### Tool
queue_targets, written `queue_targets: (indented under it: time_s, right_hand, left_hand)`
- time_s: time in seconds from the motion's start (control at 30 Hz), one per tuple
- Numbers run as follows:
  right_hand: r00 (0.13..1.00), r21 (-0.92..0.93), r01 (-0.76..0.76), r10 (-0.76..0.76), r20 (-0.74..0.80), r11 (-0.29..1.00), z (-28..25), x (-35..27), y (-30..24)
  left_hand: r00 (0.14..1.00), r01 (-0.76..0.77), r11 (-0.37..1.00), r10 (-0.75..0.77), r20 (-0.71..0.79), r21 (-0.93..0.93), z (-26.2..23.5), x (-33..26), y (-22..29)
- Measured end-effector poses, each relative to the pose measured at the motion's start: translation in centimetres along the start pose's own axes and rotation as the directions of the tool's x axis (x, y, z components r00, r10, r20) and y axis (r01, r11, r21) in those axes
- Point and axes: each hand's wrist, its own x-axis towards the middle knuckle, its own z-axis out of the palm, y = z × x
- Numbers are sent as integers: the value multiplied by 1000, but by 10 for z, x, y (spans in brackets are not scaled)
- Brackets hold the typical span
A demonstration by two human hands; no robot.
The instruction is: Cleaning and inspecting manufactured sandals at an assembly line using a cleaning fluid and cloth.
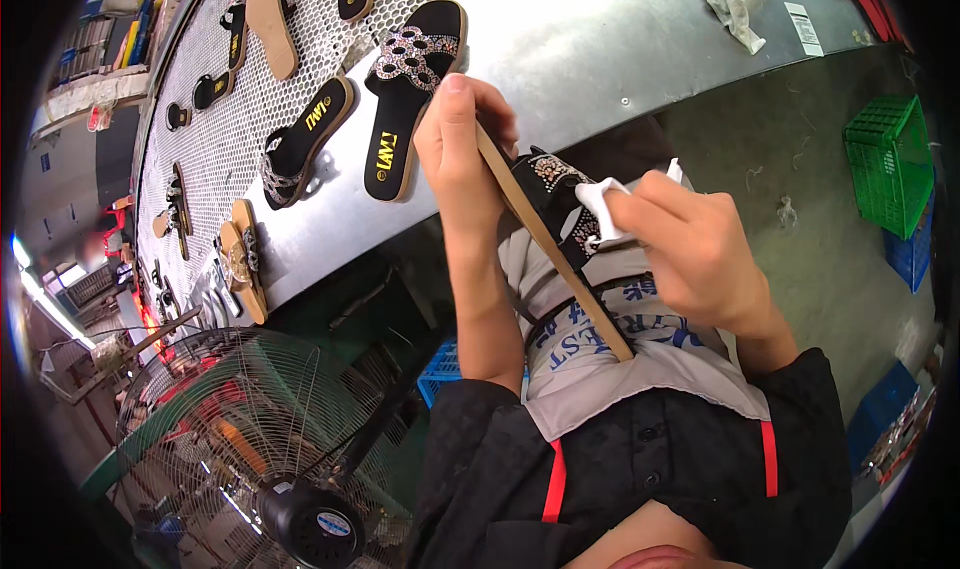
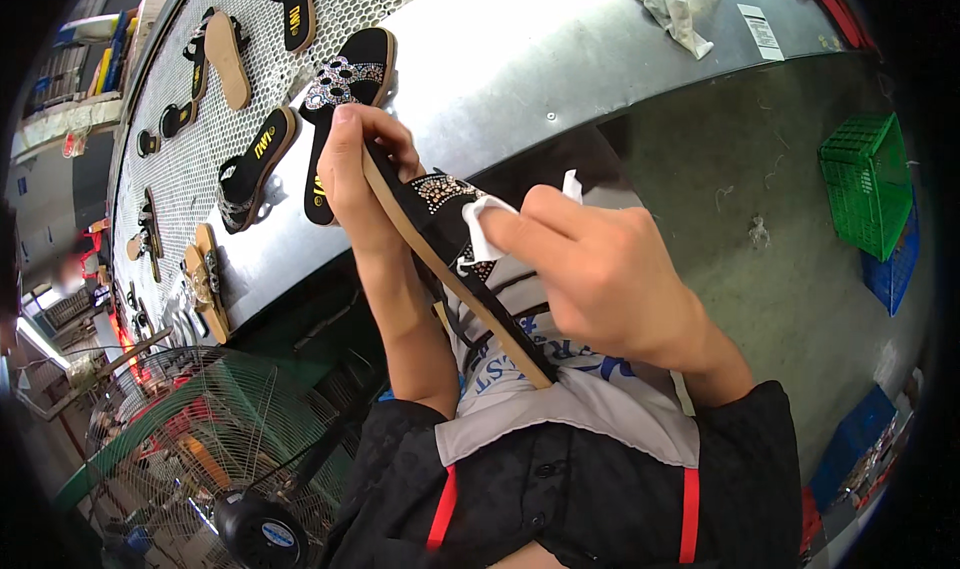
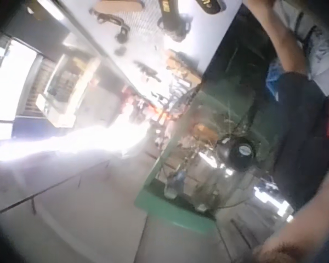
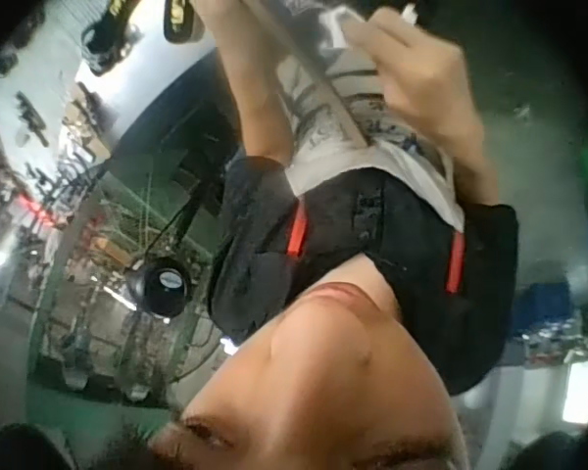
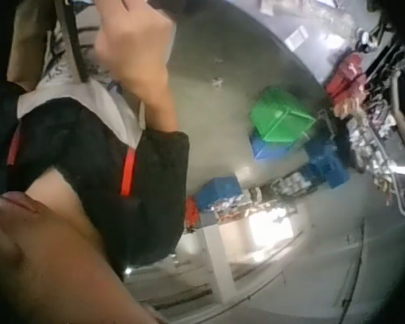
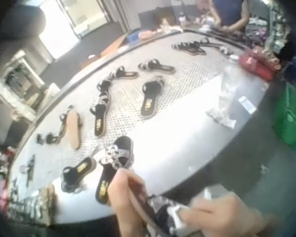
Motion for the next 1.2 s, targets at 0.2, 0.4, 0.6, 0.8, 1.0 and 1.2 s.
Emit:
queue_targets:
  time_s: [0.2, 0.4, 0.6, 0.8, 1.0, 1.2]
  right_hand:
    - [996, 266, -85, 91, -10, 960, -1, 1, 13]
    - [999, 290, -47, 53, -12, 956, 3, -2, 20]
    - [997, 239, 72, -61, -52, 968, 7, 10, 4]
    - [953, -23, 296, -297, -53, 955, 19, 8, -1]
    - [957, -176, 272, -285, -49, 946, 25, 3, -9]
    - [967, -156, 253, -252, 23, 955, 23, -11, -15]
  left_hand:
    - [729, 138, 830, 284, 623, -540, -64, 25, -44]
    - [502, 262, 791, 378, 778, -553, -63, 35, -47]
    - [514, 139, 867, 350, 783, -478, -52, 36, -42]
    - [566, 91, 886, 329, 756, -454, -50, 32, -36]
    - [594, 67, 918, 278, 755, -391, -47, 28, -37]
    - [506, 14, 885, 394, 767, -465, -47, 34, -39]
